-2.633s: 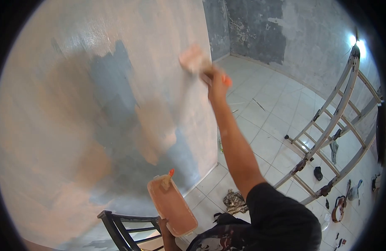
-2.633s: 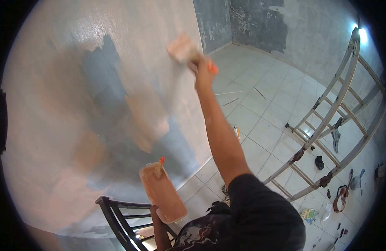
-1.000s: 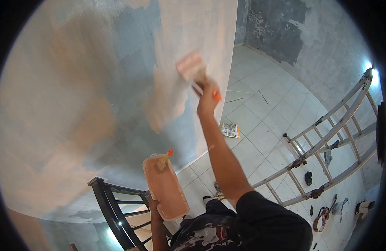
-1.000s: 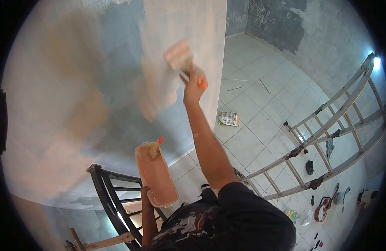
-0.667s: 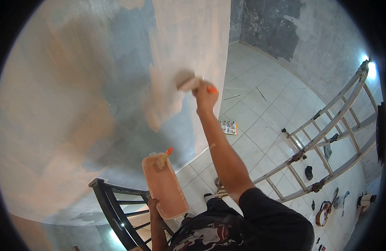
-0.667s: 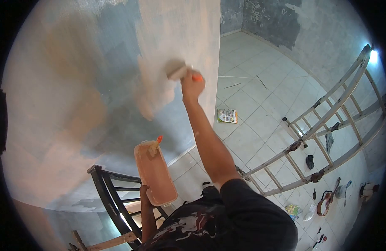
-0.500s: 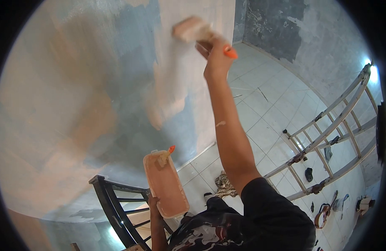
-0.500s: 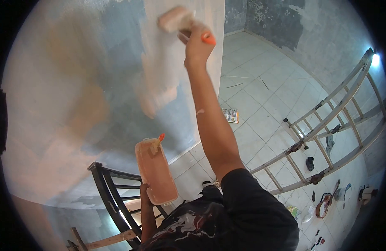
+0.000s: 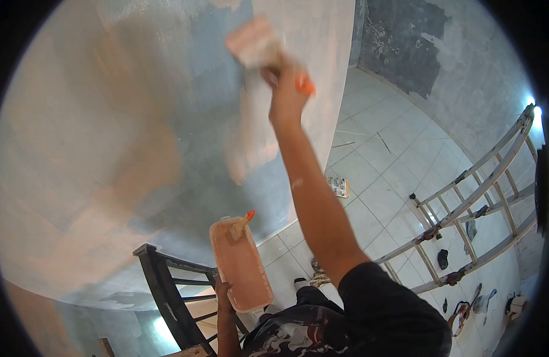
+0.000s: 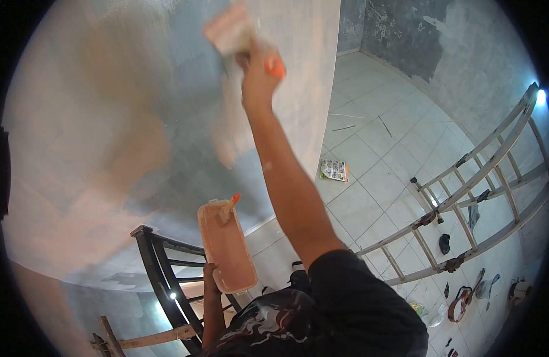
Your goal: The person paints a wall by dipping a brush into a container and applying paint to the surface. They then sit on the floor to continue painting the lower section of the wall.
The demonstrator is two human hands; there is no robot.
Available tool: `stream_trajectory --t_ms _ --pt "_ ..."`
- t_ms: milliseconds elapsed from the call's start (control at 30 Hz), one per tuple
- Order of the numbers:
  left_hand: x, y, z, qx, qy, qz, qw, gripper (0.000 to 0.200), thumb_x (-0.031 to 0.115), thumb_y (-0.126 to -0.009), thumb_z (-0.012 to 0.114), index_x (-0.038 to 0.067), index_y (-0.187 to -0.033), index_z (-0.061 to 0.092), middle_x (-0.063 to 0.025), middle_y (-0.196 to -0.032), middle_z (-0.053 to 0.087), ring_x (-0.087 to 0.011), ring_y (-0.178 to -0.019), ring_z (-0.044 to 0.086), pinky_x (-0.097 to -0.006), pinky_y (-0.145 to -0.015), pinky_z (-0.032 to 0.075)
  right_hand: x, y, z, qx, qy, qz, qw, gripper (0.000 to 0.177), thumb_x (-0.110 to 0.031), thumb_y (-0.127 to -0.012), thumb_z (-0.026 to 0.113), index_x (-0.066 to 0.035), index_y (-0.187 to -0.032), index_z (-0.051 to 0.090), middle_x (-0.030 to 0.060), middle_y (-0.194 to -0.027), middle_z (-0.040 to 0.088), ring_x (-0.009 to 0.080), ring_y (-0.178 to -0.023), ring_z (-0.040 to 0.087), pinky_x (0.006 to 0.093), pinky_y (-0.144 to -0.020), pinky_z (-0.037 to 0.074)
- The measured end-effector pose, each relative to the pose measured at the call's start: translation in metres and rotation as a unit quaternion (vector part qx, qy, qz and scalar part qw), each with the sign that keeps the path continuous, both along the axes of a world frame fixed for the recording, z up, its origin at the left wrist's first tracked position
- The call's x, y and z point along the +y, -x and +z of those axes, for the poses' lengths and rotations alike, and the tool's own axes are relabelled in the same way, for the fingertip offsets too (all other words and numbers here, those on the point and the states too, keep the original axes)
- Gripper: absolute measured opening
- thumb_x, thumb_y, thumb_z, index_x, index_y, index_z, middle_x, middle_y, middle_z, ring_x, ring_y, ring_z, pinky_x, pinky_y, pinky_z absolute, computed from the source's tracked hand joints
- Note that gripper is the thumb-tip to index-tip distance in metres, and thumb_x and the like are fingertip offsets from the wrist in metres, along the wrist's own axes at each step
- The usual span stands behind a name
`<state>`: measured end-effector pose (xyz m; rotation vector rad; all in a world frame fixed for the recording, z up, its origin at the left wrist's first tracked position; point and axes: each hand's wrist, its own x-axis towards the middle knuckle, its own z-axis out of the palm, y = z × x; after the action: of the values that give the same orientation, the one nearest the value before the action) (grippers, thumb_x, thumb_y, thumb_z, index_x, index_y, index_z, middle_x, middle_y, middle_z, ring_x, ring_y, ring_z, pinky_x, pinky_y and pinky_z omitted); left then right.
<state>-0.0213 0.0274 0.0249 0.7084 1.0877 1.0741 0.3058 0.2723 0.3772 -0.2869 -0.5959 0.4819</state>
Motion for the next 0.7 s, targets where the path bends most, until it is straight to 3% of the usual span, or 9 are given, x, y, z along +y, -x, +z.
stream_trajectory --t_ms 67,133,267,333,433,500,600,700 --pt "-0.003 -0.001 0.002 -0.005 0.009 0.001 1.0 0.069 0.033 -0.07 0.058 -0.003 -0.127 0.046 -0.0169 -0.109 0.058 -0.0302 -0.096 0.062 -0.04 -0.079 0.053 -0.024 0.013 -0.079 0.045 0.096 0.006 0.994 0.017 -0.014 -0.092 0.059 -0.001 -0.102 0.06 0.0078 -0.097 0.064 0.0174 -0.091 0.063 0.0357 -0.078 0.056" --pt "-0.009 0.003 0.002 -0.01 0.02 0.007 1.0 0.069 0.032 -0.07 0.058 -0.003 -0.128 0.046 -0.017 -0.11 0.058 -0.0303 -0.097 0.061 -0.0403 -0.081 0.053 -0.049 0.03 -0.156 0.086 0.19 -0.001 0.978 0.019 -0.015 -0.092 0.059 0.0 -0.103 0.06 0.0093 -0.096 0.064 0.0176 -0.085 0.064 0.0348 -0.075 0.057" --pt "-0.008 0.008 0.009 -0.007 0.01 -0.002 1.0 0.068 0.028 -0.068 0.057 -0.004 -0.128 0.046 -0.0165 -0.112 0.057 -0.0289 -0.099 0.06 -0.0393 -0.083 0.051 -0.052 0.032 -0.175 0.127 0.279 -0.018 0.952 0.023 -0.015 -0.089 0.059 0.004 -0.102 0.059 0.0133 -0.094 0.064 0.0222 -0.081 0.066 0.0355 -0.073 0.059" --pt "-0.008 0.006 0.016 -0.013 0.024 -0.004 1.0 0.066 0.024 -0.067 0.056 -0.004 -0.127 0.048 -0.016 -0.113 0.057 -0.0275 -0.1 0.058 -0.0381 -0.084 0.049 -0.037 0.024 -0.14 0.045 0.269 -0.068 0.96 0.019 -0.016 -0.091 0.06 0.003 -0.091 0.063 0.0089 -0.082 0.064 0.0151 -0.07 0.062 0.0299 -0.062 0.056" --pt "-0.012 0.009 0.012 -0.019 0.008 0.028 0.999 0.065 0.024 -0.068 0.055 -0.004 -0.125 0.048 -0.016 -0.111 0.057 -0.027 -0.099 0.058 -0.0381 -0.084 0.049 -0.016 0.013 -0.047 -0.042 0.194 -0.109 0.974 0.02 -0.016 -0.09 0.061 0.004 -0.086 0.064 0.0065 -0.074 0.062 0.0131 -0.067 0.059 0.0266 -0.058 0.051" --pt "-0.017 0.017 -0.001 -0.011 0.014 0.017 1.0 0.067 0.027 -0.071 0.053 -0.003 -0.129 0.044 -0.0167 -0.112 0.058 -0.0303 -0.096 0.062 -0.0399 -0.082 0.054 -0.016 0.012 0.023 -0.044 0.063 -0.101 0.992 0.017 -0.012 -0.089 0.057 0.002 -0.08 0.061 0.0062 -0.072 0.061 0.0138 -0.066 0.059 0.0282 -0.061 0.052" --pt "-0.02 0.017 0.009 -0.002 0.009 0.013 1.0 0.067 0.027 -0.071 0.053 -0.003 -0.131 0.044 -0.0171 -0.113 0.057 -0.0304 -0.097 0.062 -0.0397 -0.082 0.054 -0.034 0.006 0.082 -0.064 0.003 -0.033 0.997 0.026 -0.01 -0.086 0.053 0.007 -0.104 0.057 0.0183 -0.095 0.063 0.0277 -0.08 0.066 0.0382 -0.074 0.059" --pt "-0.023 0.02 0.0 -0.015 0.016 0.001 1.0 0.069 0.027 -0.071 0.053 -0.003 -0.132 0.043 -0.0178 -0.115 0.057 -0.0305 -0.098 0.062 -0.0398 -0.083 0.054 -0.022 0.002 0.06 -0.059 -0.032 -0.01 0.998 0.03 -0.013 -0.088 0.051 0.006 -0.112 0.054 0.0173 -0.103 0.062 0.0302 -0.087 0.065 0.0417 -0.08 0.057"
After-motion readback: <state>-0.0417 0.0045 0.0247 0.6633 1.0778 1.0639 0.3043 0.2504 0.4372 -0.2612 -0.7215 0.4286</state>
